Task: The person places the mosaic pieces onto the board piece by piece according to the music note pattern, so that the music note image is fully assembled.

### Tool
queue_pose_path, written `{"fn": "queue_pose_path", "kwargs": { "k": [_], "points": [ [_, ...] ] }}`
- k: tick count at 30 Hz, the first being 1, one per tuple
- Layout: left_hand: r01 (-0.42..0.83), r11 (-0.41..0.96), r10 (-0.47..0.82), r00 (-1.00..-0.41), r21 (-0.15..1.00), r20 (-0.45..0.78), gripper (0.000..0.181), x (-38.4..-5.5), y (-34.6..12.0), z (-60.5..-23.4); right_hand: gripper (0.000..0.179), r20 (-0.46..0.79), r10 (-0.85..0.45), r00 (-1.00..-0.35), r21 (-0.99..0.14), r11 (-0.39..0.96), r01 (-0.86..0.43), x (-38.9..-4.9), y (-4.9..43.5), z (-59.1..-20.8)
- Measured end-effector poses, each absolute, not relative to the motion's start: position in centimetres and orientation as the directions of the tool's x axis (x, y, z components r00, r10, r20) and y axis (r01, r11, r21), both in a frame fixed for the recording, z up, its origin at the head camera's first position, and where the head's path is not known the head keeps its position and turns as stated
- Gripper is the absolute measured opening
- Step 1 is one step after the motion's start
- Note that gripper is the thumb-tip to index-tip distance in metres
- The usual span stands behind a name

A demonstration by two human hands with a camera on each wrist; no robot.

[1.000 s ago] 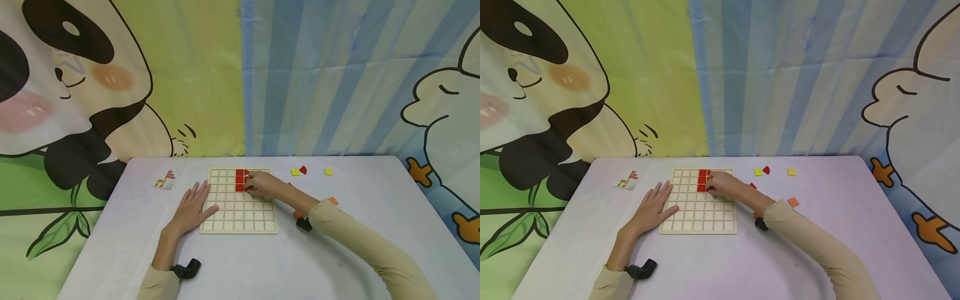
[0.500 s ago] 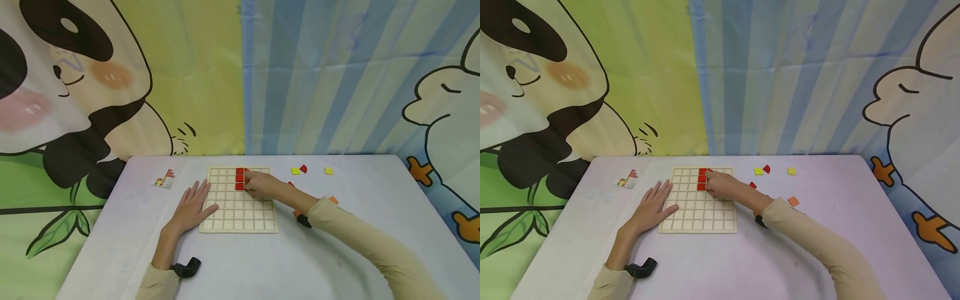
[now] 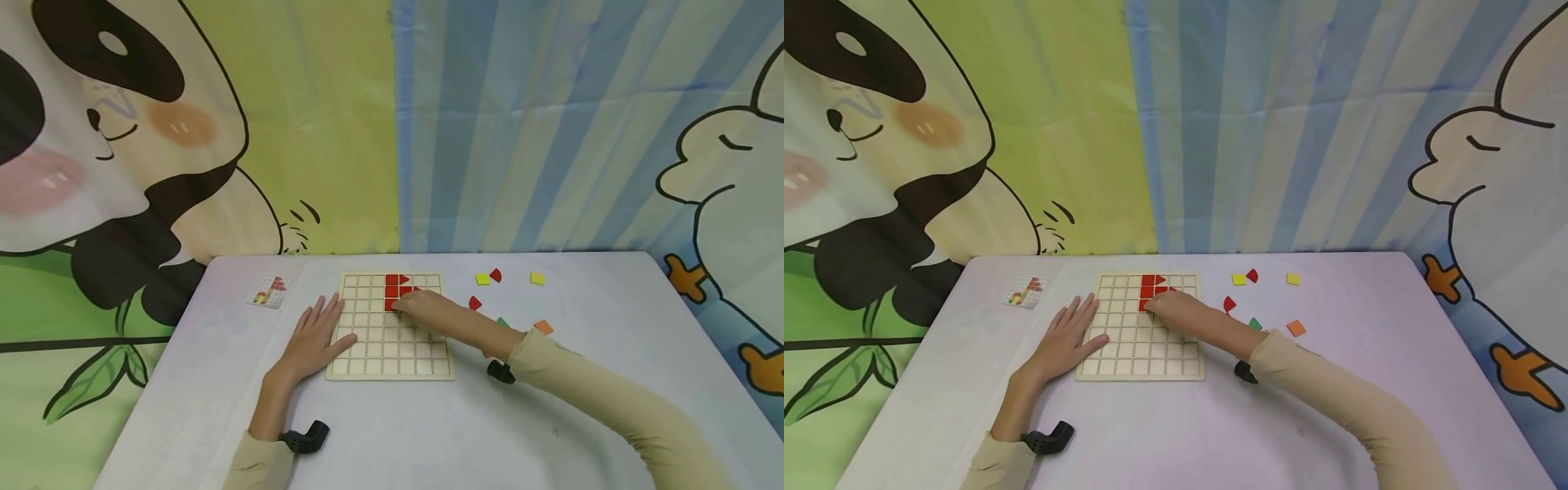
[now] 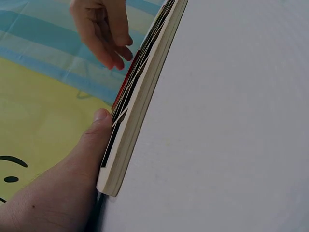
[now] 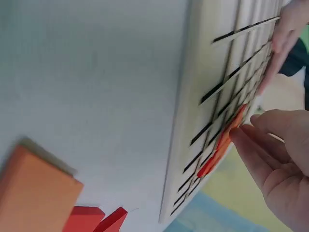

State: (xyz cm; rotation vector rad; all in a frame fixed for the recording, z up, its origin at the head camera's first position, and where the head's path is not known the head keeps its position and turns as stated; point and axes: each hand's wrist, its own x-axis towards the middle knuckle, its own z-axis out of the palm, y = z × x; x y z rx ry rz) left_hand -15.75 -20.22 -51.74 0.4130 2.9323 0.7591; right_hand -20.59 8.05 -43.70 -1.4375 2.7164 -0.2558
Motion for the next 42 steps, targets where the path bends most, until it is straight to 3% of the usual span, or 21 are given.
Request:
{"fn": "queue_pose_path", "kwargs": {
  "k": [3, 6, 9, 14, 22, 28, 34, 42],
  "points": [
    [0.233, 0.839, 0.275, -0.961, 0.492, -0.014, 0.091, -15.8, -20.2, -51.7, 0.024, 0.115, -0.851, -0.512, -0.158, 0.494, -0.855, -19.1, 9.7, -43.3],
    [0.23, 0.841, 0.275, -0.961, 0.49, -0.021, 0.092, -15.8, -20.1, -51.7, 0.023, 0.197, -0.887, -0.418, -0.057, 0.415, -0.908, -17.1, 12.2, -43.3],
    [0.224, 0.846, 0.27, -0.962, 0.485, -0.026, 0.092, -15.8, -20.2, -51.5, 0.026, 0.218, -0.9, -0.377, 0.005, 0.387, -0.922, -15.3, 15.1, -43.6],
    [0.225, 0.85, 0.272, -0.962, 0.476, -0.031, 0.092, -16.0, -20.3, -51.2, 0.03, 0.214, -0.884, -0.416, 0.027, 0.432, -0.902, -13.7, 19.6, -44.0],
    [0.226, 0.85, 0.274, -0.961, 0.475, -0.033, 0.092, -16.2, -20.3, -51.1, 0.037, 0.308, -0.853, -0.421, 0.007, 0.444, -0.896, -12.9, 24.5, -45.3],
    [0.225, 0.853, 0.269, -0.963, 0.471, -0.028, 0.092, -16.2, -20.4, -51.1, 0.039, 0.248, -0.836, -0.49, -0.047, 0.495, -0.868, -12.6, 26.2, -45.2],
    [0.223, 0.857, 0.269, -0.962, 0.465, -0.034, 0.092, -16.0, -20.5, -51.3, 0.04, 0.304, -0.816, -0.491, -0.061, 0.498, -0.865, -13.6, 25.4, -45.1],
    [0.23, 0.848, 0.28, -0.959, 0.478, -0.034, 0.091, -15.9, -20.2, -51.5, 0.044, -0.027, -0.8, -0.6, 0.047, 0.599, -0.8, -16.4, 23.2, -44.5]
  ]
}}
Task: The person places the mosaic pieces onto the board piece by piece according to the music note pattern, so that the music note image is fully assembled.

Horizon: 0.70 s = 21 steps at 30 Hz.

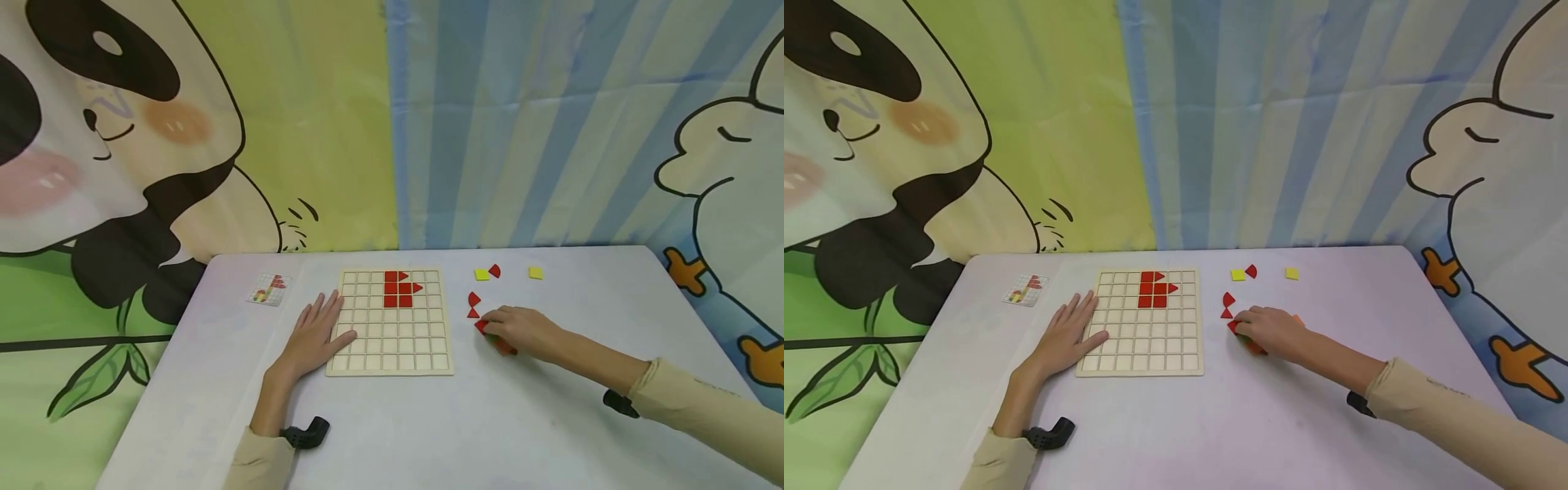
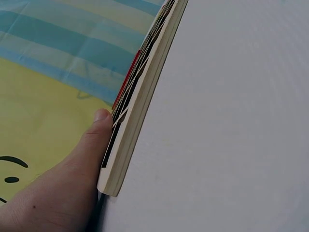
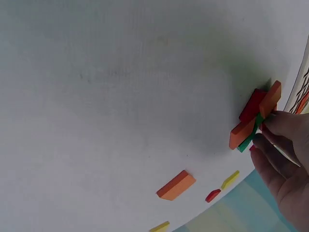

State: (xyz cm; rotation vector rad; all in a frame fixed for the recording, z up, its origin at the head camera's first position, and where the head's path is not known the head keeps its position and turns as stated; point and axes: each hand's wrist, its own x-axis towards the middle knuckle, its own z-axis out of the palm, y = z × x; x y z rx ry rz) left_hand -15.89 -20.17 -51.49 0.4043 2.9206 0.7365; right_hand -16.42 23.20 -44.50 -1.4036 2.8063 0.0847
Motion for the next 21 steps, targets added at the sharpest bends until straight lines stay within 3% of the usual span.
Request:
{"fn": "queue_pose_path", "kwargs": {
  "k": [7, 12, 15, 21],
  "points": [
    [0.219, 0.851, 0.268, -0.963, 0.477, -0.036, 0.091, -15.8, -20.0, -51.4, 0.034, -0.101, -0.781, -0.616, 0.004, 0.619, -0.786, -18.0, 22.6, -44.7],
    [0.222, 0.849, 0.271, -0.962, 0.48, -0.035, 0.09, -15.7, -20.1, -51.3, 0.014, -0.081, -0.788, -0.61, -0.057, 0.615, -0.786, -18.9, 22.4, -44.9],
    [0.221, 0.849, 0.273, -0.961, 0.48, -0.039, 0.091, -15.7, -20.2, -51.3, 0.007, -0.038, -0.827, -0.56, -0.067, 0.562, -0.825, -19.3, 22.6, -44.9],
    [0.227, 0.847, 0.276, -0.961, 0.481, -0.032, 0.091, -15.8, -20.0, -51.6, 0.02, 0.129, -0.891, -0.436, -0.009, 0.438, -0.899, -19.9, 22.9, -45.0]
  ]
}}
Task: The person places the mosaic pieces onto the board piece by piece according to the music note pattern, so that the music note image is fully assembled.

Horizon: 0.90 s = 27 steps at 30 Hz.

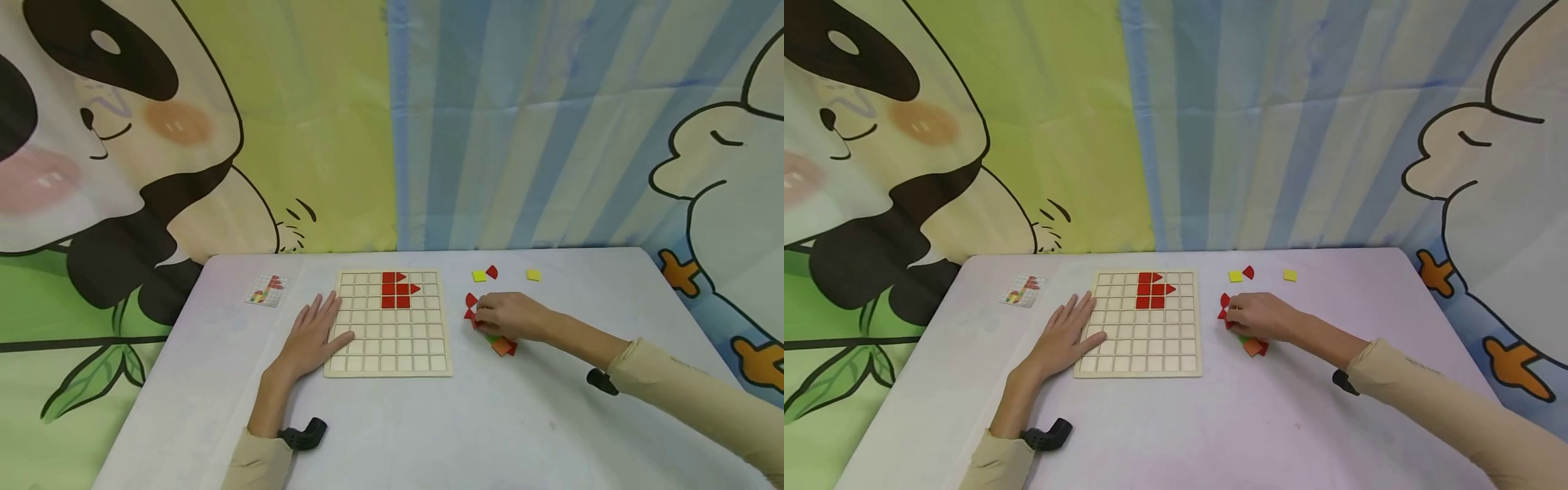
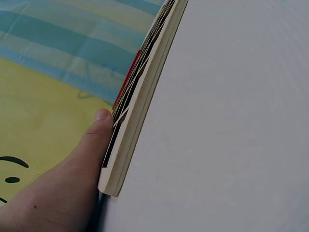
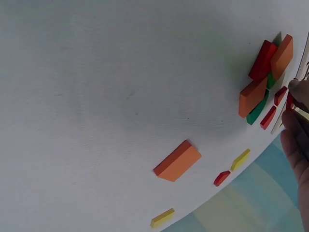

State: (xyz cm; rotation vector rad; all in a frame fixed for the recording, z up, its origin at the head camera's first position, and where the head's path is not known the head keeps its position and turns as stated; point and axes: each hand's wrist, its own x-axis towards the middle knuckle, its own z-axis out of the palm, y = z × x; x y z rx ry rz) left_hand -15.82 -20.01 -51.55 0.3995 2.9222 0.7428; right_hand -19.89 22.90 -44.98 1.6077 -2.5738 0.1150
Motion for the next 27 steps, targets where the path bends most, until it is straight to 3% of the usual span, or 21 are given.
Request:
{"fn": "queue_pose_path", "kwargs": {
  "k": [6, 14, 22, 27],
  "points": [
    [0.229, 0.847, 0.276, -0.961, 0.48, -0.03, 0.091, -15.7, -20.1, -51.7, 0.023, 0.302, -0.871, -0.387, -0.064, 0.386, -0.92, -20.3, 20.8, -45.5],
    [0.224, 0.843, 0.274, -0.961, 0.489, -0.031, 0.092, -15.8, -20.0, -51.4, 0.011, 0.3, -0.789, -0.537, -0.238, 0.483, -0.843, -22.5, 15.3, -45.7],
    [0.229, 0.849, 0.277, -0.96, 0.477, -0.032, 0.091, -16.0, -19.9, -51.2, 0.004, 0.286, -0.842, -0.457, -0.204, 0.412, -0.888, -24.3, 13.1, -46.9],
    [0.225, 0.85, 0.274, -0.961, 0.476, -0.035, 0.092, -15.8, -20.0, -51.4, 0.004, 0.252, -0.854, -0.456, -0.188, 0.419, -0.888, -24.2, 12.5, -47.1]
  ]
}}
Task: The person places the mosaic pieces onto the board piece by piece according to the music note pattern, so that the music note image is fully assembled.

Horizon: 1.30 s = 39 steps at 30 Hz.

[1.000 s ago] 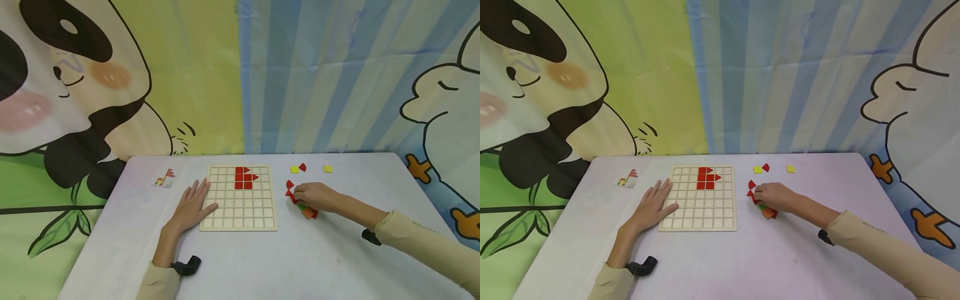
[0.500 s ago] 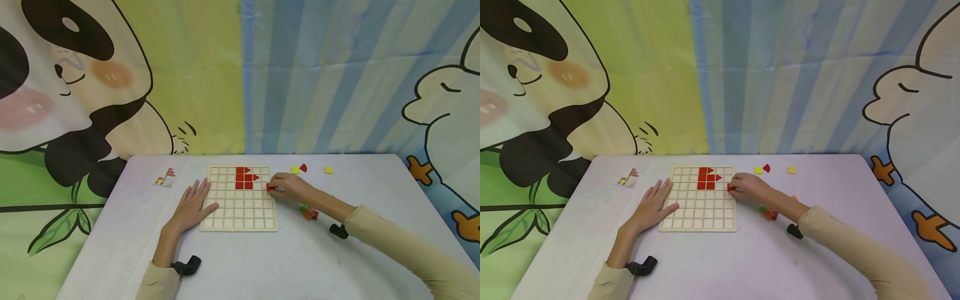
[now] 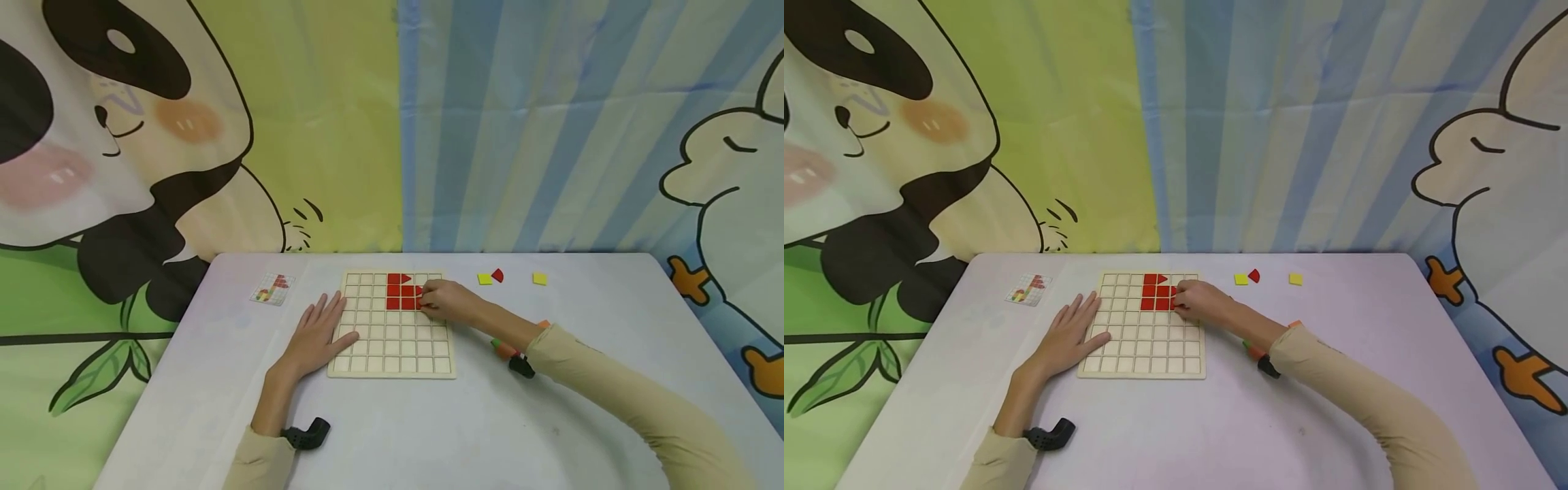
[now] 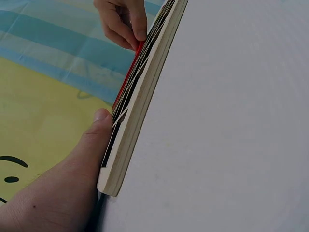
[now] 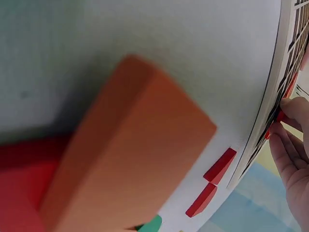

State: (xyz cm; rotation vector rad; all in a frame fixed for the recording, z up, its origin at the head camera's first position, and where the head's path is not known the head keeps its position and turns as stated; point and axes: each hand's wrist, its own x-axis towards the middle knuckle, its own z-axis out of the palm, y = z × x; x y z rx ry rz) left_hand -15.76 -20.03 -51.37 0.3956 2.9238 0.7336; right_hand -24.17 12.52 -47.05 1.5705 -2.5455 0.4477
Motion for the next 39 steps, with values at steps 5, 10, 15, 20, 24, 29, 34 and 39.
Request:
{"fn": "queue_pose_path", "kwargs": {
  "k": [5, 10, 15, 20, 24, 29, 34, 39],
  "points": [
    [0.216, 0.85, 0.272, -0.961, 0.48, -0.048, 0.092, -15.7, -20.1, -51.3, 0.006, 0.205, -0.853, -0.479, -0.077, 0.474, -0.877, -23.1, 12.5, -46.2],
    [0.215, 0.848, 0.268, -0.962, 0.485, -0.043, 0.092, -15.7, -20.2, -51.3, 0.016, 0.259, -0.798, -0.544, -0.085, 0.542, -0.836, -22.4, 15.0, -44.3],
    [0.221, 0.852, 0.268, -0.963, 0.474, -0.034, 0.092, -15.8, -20.3, -51.4, 0.024, 0.178, -0.705, -0.687, -0.199, 0.658, -0.727, -22.3, 19.2, -43.6],
    [0.23, 0.85, 0.272, -0.962, 0.475, -0.022, 0.092, -15.9, -20.3, -51.6, 0.022, 0.085, -0.688, -0.721, -0.276, 0.679, -0.68, -21.5, 21.9, -44.3],
    [0.229, 0.848, 0.271, -0.962, 0.478, -0.02, 0.092, -15.9, -20.1, -51.7, 0.02, 0.05, -0.76, -0.648, -0.292, 0.609, -0.737, -20.8, 22.7, -44.8],
    [0.227, 0.848, 0.269, -0.963, 0.479, -0.021, 0.092, -15.8, -20.1, -51.6, 0.022, 0.002, -0.815, -0.58, -0.293, 0.554, -0.78, -20.4, 22.5, -45.0],
    [0.225, 0.846, 0.27, -0.962, 0.484, -0.025, 0.091, -15.7, -20.0, -51.5, 0.021, 0.016, -0.811, -0.585, -0.306, 0.553, -0.775, -20.4, 22.3, -45.4],
    [0.227, 0.847, 0.27, -0.963, 0.482, -0.022, 0.091, -15.7, -20.0, -51.3, 0.015, 0.042, -0.809, -0.586, -0.283, 0.553, -0.784, -20.4, 21.8, -45.9]
  ]
}}
